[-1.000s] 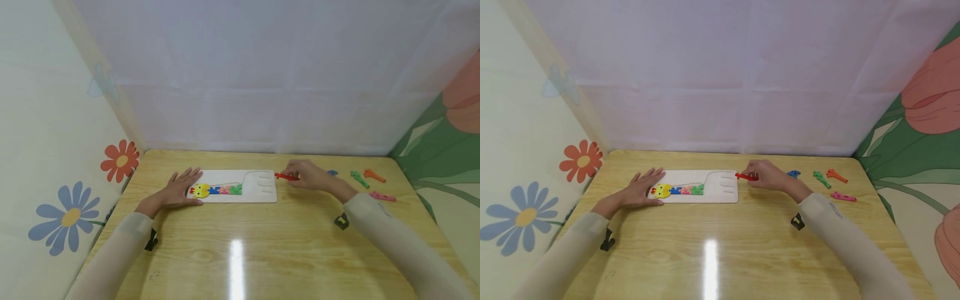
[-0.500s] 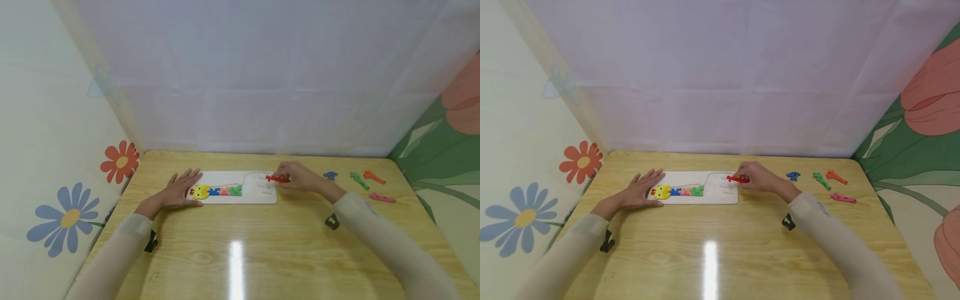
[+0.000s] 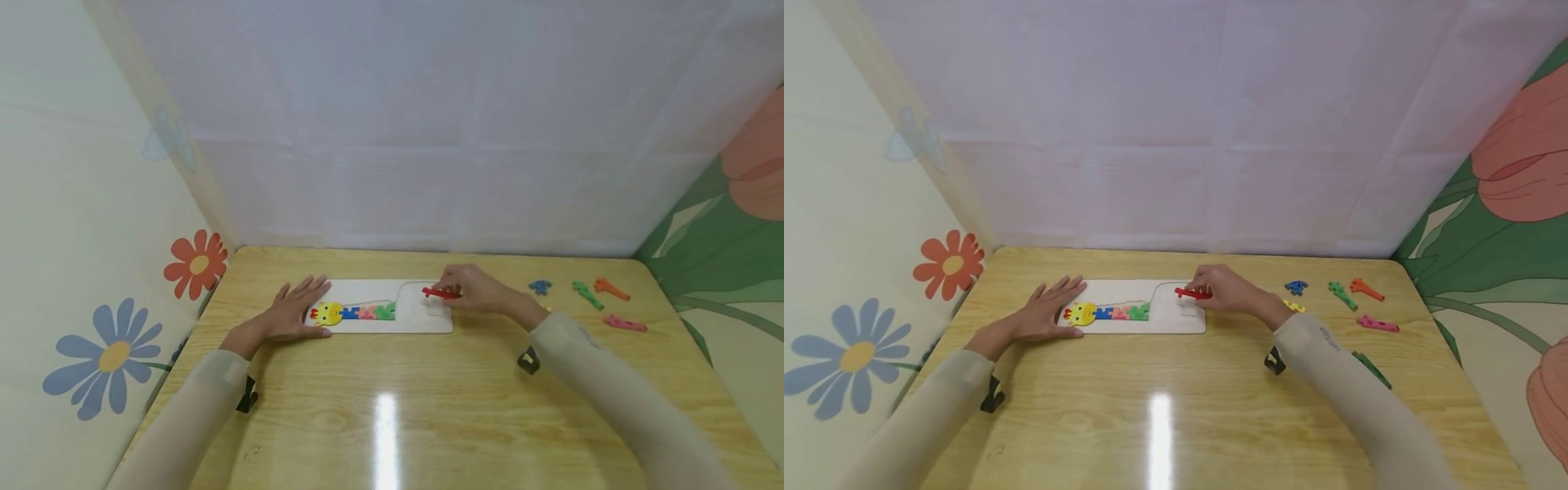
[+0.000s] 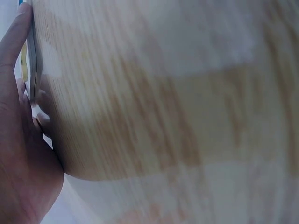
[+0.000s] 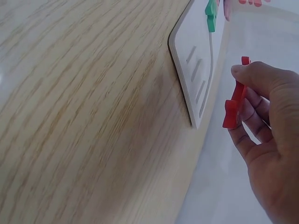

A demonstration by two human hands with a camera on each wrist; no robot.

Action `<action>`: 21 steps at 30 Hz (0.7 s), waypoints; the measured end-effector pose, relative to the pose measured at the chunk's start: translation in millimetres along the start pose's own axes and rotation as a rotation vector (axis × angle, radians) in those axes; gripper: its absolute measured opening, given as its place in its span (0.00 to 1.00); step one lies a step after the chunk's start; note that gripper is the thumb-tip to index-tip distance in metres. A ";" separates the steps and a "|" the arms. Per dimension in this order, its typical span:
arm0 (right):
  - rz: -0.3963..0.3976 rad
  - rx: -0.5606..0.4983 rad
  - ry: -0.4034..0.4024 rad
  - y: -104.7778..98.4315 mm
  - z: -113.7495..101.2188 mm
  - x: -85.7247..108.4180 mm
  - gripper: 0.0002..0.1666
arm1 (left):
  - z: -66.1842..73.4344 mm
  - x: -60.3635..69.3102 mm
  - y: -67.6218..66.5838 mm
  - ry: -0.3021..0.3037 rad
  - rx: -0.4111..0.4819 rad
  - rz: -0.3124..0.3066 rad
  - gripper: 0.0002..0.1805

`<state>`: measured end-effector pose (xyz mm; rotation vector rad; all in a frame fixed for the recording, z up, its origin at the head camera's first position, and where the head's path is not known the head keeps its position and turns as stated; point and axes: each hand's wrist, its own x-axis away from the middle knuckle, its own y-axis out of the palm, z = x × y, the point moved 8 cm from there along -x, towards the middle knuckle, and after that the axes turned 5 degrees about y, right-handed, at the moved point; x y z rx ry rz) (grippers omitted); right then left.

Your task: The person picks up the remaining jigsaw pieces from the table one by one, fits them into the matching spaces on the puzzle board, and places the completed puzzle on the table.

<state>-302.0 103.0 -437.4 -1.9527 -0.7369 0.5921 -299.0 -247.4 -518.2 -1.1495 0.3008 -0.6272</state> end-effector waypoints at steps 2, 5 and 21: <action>-0.002 -0.005 0.004 2.6 0.0 -2.3 0.16 | 0.5 0.5 -0.1 -0.001 0.003 0.000 0.63; -0.005 -0.015 0.012 5.7 -0.4 -5.6 0.16 | 1.6 0.6 -0.7 -0.002 0.009 0.001 0.63; -0.038 -0.032 0.009 14.1 -11.7 -29.4 0.18 | 0.9 -0.1 -0.8 -0.008 0.009 -0.002 0.63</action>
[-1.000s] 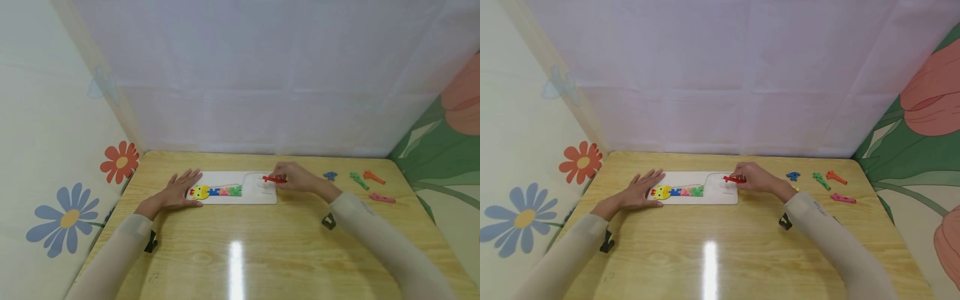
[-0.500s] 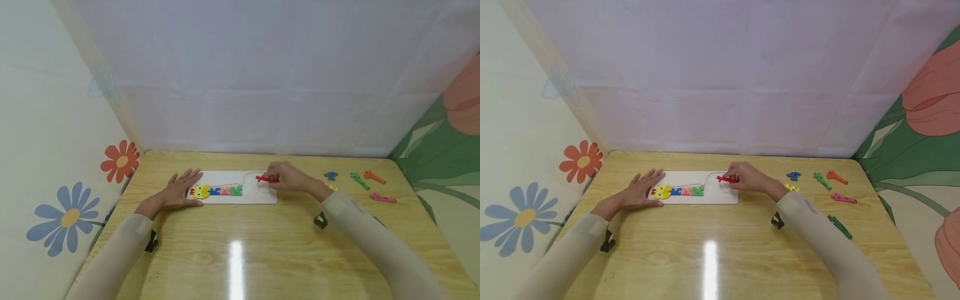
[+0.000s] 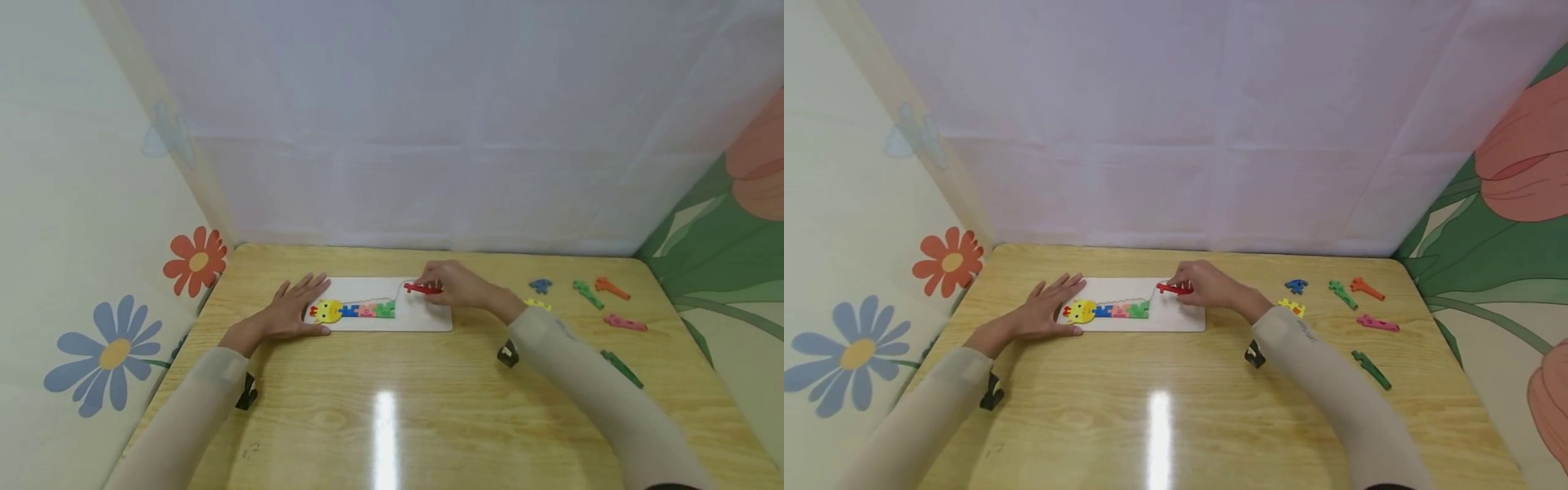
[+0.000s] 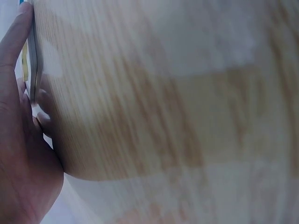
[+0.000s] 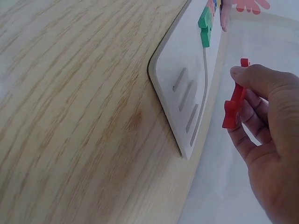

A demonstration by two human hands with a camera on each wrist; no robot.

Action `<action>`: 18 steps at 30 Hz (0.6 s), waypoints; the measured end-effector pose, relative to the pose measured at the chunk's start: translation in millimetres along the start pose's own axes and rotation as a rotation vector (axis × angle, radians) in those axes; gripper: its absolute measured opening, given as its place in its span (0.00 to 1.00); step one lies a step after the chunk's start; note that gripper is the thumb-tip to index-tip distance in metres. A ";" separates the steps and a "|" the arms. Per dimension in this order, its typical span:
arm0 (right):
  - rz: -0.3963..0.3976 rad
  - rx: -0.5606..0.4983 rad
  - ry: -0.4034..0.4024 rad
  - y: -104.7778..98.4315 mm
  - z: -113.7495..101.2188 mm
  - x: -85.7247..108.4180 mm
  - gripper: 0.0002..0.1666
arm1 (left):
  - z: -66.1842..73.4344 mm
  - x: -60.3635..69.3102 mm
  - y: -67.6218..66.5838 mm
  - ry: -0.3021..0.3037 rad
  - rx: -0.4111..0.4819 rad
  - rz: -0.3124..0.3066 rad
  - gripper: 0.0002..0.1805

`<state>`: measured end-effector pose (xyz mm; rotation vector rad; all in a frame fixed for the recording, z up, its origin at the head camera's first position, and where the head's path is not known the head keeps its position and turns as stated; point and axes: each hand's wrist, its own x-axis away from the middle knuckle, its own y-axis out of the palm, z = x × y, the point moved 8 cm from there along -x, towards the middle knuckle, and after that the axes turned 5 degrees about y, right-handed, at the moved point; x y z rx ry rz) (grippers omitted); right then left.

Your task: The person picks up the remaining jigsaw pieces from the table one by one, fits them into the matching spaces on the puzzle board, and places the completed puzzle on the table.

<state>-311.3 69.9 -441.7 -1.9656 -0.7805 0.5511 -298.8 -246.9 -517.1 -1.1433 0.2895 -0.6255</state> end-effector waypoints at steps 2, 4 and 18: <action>0.002 -0.005 -0.004 1.0 -2.6 -2.9 0.18 | 0.1 0.2 0.2 -0.001 -0.002 0.002 0.63; 0.002 -0.006 -0.011 2.5 -4.7 -6.3 0.18 | 0.0 0.4 0.1 -0.003 -0.001 0.001 0.63; -0.008 -0.011 -0.022 13.5 -14.3 -24.1 0.19 | 1.2 0.8 -1.1 0.006 0.010 0.003 0.63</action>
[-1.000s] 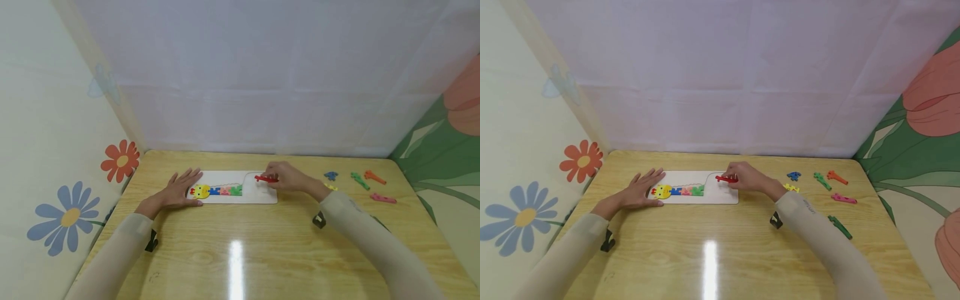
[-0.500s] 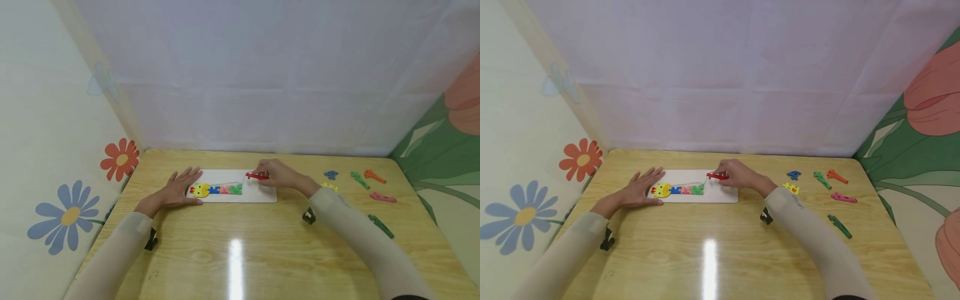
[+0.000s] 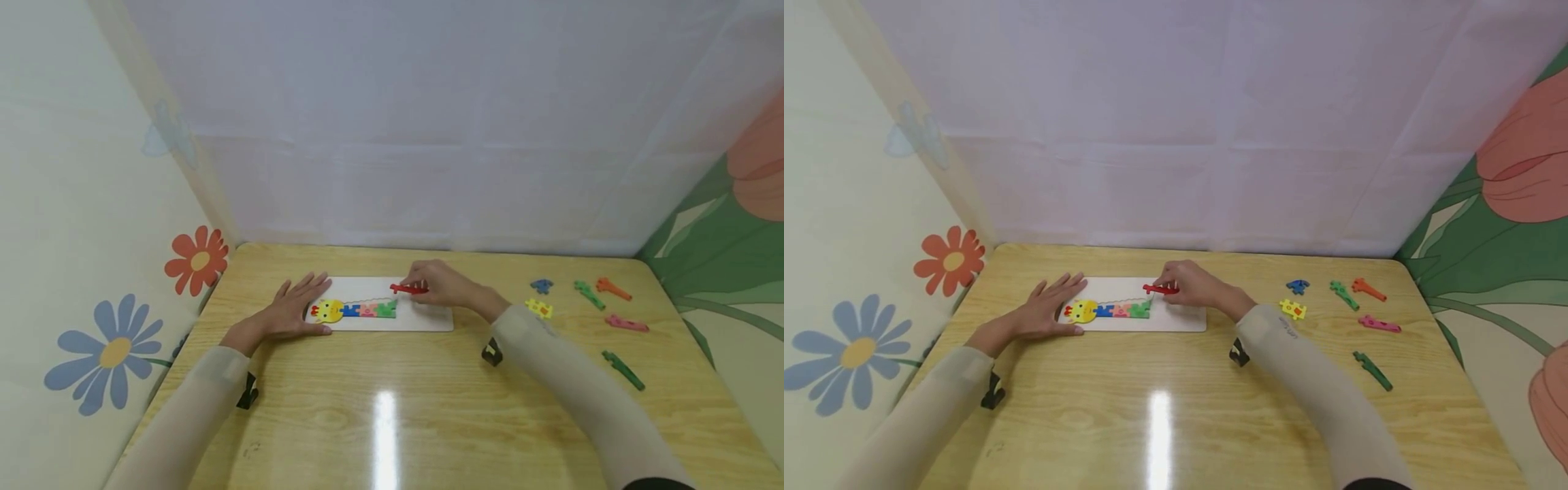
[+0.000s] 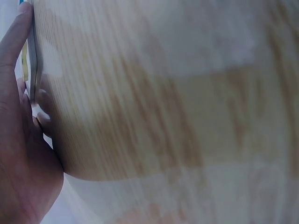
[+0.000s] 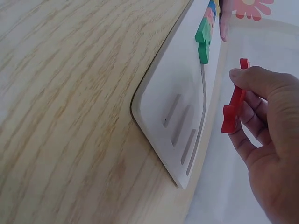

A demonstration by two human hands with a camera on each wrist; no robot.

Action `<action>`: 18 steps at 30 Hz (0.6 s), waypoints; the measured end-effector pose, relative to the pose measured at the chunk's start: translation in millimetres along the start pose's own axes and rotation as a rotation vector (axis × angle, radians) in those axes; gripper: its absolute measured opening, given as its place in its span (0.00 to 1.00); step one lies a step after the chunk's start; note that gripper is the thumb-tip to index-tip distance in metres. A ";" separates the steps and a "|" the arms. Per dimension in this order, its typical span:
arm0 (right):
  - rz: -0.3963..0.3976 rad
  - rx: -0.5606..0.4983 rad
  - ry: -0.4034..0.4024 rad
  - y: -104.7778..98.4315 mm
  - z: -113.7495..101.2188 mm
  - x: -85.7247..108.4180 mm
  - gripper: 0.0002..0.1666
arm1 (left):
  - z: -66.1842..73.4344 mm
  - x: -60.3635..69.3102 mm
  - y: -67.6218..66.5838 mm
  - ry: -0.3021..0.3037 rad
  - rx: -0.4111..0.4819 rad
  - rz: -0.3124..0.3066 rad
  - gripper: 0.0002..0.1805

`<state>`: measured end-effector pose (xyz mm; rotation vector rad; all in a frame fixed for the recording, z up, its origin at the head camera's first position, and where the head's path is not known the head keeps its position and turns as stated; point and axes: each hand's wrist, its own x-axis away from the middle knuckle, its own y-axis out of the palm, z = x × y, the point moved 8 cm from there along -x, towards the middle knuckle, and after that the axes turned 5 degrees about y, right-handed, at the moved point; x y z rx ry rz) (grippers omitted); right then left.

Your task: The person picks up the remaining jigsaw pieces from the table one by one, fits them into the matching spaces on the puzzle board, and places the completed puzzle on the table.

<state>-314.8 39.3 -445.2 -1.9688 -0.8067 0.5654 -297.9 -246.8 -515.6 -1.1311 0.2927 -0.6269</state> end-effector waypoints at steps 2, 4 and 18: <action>-0.002 0.006 -0.001 2.2 -0.2 -1.8 0.19 | 0.7 0.2 -0.2 0.002 0.001 0.000 0.63; -0.003 0.008 0.000 4.3 0.0 -3.7 0.19 | 1.1 0.1 -0.3 0.002 -0.001 0.000 0.63; -0.039 0.019 -0.002 16.4 -7.1 -19.9 0.19 | -2.3 -0.7 1.6 -0.001 -0.005 0.002 0.63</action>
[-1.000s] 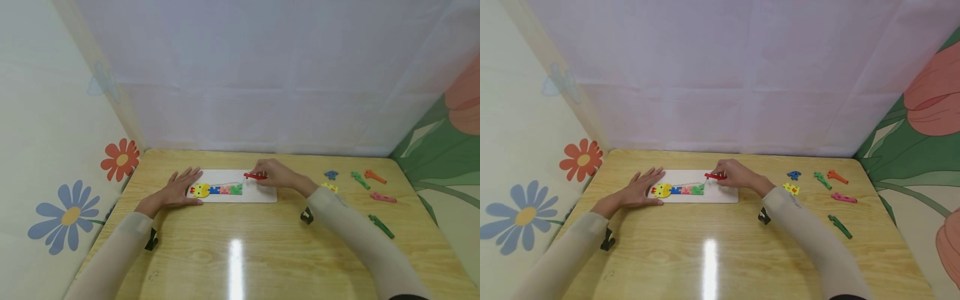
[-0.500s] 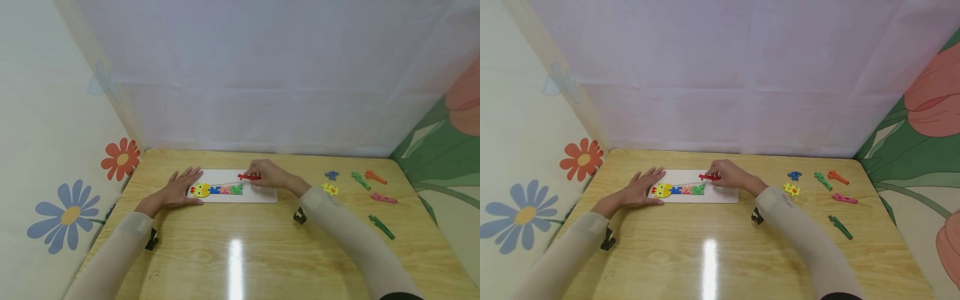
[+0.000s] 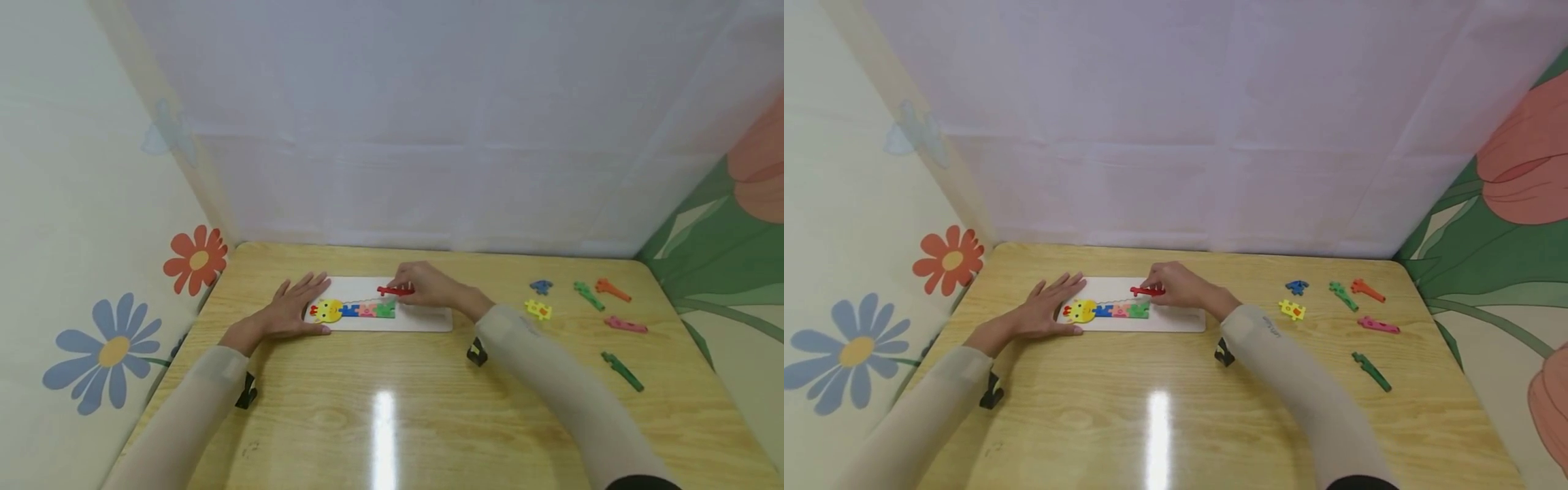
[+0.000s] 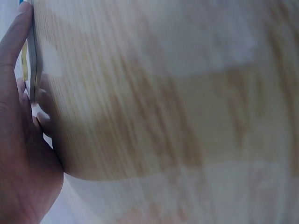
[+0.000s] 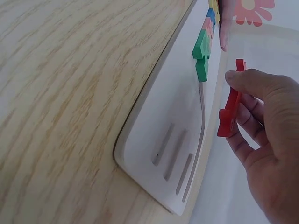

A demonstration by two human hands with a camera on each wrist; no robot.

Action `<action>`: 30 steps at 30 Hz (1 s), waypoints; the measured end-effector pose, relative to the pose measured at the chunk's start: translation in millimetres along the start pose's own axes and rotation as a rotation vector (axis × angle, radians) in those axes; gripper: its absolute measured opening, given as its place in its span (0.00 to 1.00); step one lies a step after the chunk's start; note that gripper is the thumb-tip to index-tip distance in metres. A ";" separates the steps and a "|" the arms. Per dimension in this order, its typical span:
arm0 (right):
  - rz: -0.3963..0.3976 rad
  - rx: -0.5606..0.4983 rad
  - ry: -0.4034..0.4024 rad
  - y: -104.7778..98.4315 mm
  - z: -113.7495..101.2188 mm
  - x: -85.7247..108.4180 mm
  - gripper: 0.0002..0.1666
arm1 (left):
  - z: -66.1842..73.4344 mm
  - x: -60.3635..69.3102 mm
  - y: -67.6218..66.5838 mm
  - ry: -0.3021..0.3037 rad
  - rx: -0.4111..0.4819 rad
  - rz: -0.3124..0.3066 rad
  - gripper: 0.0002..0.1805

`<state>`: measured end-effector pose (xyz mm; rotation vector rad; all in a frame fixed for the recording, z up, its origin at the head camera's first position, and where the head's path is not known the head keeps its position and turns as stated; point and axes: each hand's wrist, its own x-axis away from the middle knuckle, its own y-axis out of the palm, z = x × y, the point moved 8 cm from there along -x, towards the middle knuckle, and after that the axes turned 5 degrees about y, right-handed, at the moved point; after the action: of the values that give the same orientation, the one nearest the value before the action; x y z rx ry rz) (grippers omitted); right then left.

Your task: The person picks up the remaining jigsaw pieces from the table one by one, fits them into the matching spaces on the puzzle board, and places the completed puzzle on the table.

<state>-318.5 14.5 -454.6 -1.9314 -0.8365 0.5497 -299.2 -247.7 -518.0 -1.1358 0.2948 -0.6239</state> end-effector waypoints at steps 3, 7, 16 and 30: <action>-0.008 -0.013 0.002 2.5 -2.5 -3.6 0.18 | -1.0 0.6 0.2 0.001 -0.007 0.004 0.63; -0.012 -0.024 0.000 5.1 -5.7 -7.4 0.19 | -0.6 1.5 0.5 0.005 -0.006 0.006 0.62; -0.024 -0.023 0.024 11.3 -8.8 -13.0 0.20 | -1.8 0.2 1.5 0.001 -0.009 0.006 0.62; -0.032 -0.030 0.005 17.4 -15.4 -22.7 0.21 | 2.1 0.8 -1.1 0.004 -0.002 0.007 0.62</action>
<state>-317.7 -17.1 -462.0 -1.9430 -0.8753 0.5152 -297.8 -246.9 -516.1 -1.1347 0.3028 -0.6202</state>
